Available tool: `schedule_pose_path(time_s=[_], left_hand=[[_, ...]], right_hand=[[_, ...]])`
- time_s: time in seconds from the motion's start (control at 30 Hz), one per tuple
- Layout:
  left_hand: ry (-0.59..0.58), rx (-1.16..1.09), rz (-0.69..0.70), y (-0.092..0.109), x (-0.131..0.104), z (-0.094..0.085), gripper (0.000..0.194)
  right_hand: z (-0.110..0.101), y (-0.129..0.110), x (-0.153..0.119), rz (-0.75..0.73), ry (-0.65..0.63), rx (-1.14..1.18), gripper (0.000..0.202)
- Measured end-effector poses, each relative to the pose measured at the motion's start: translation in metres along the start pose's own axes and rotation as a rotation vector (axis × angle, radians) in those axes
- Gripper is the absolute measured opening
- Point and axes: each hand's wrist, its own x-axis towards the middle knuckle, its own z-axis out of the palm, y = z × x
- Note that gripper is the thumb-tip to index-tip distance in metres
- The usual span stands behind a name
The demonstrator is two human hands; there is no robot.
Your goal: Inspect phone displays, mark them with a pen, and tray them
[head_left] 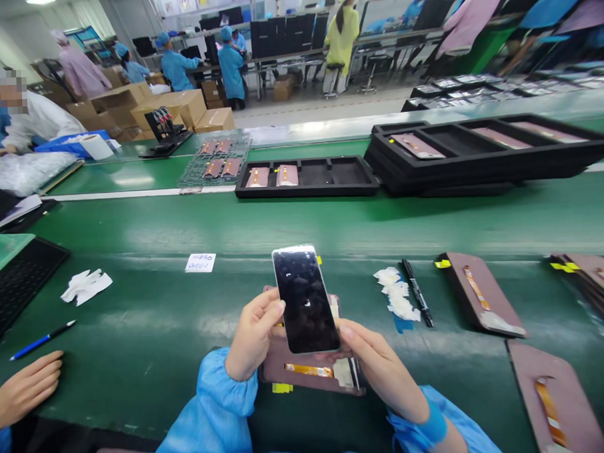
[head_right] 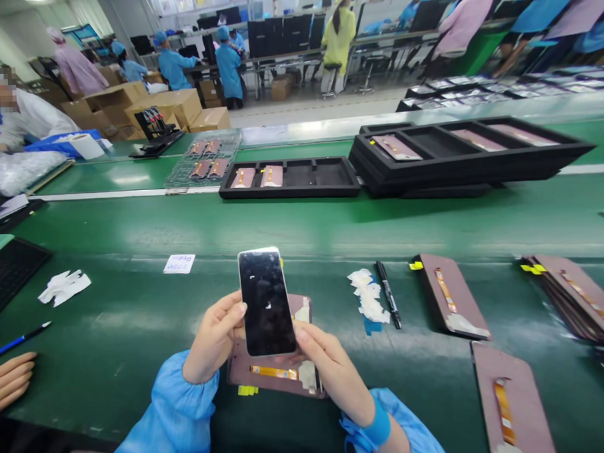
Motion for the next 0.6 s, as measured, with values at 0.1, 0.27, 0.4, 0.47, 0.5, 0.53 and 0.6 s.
schedule_pose_path(time_s=[0.1,0.27,0.4,0.47,0.5,0.53,0.6], left_hand=[[0.002,0.001,0.013,0.007,0.000,0.003,0.031],[-0.040,0.017,-0.001,0.006,-0.001,0.006,0.036],[-0.122,0.133,-0.037,-0.002,-0.002,0.001,0.039],[-0.159,0.259,-0.030,-0.003,-0.002,-0.001,0.035],[-0.182,0.318,-0.030,-0.002,-0.003,-0.001,0.032],[-0.198,0.367,-0.035,-0.002,-0.003,-0.001,0.030],[-0.196,0.422,-0.049,0.000,-0.003,0.001,0.030]], right_hand=[[0.003,-0.005,0.001,0.048,-0.061,0.029,0.040],[0.003,-0.006,0.000,-0.006,-0.001,0.054,0.037],[0.000,0.000,0.000,-0.078,0.079,0.093,0.037],[-0.001,0.002,-0.001,-0.108,0.127,0.112,0.036],[-0.001,0.002,-0.001,-0.117,0.147,0.119,0.036],[-0.001,0.003,-0.001,-0.121,0.162,0.124,0.036],[-0.001,0.004,-0.001,-0.120,0.179,0.118,0.036]])
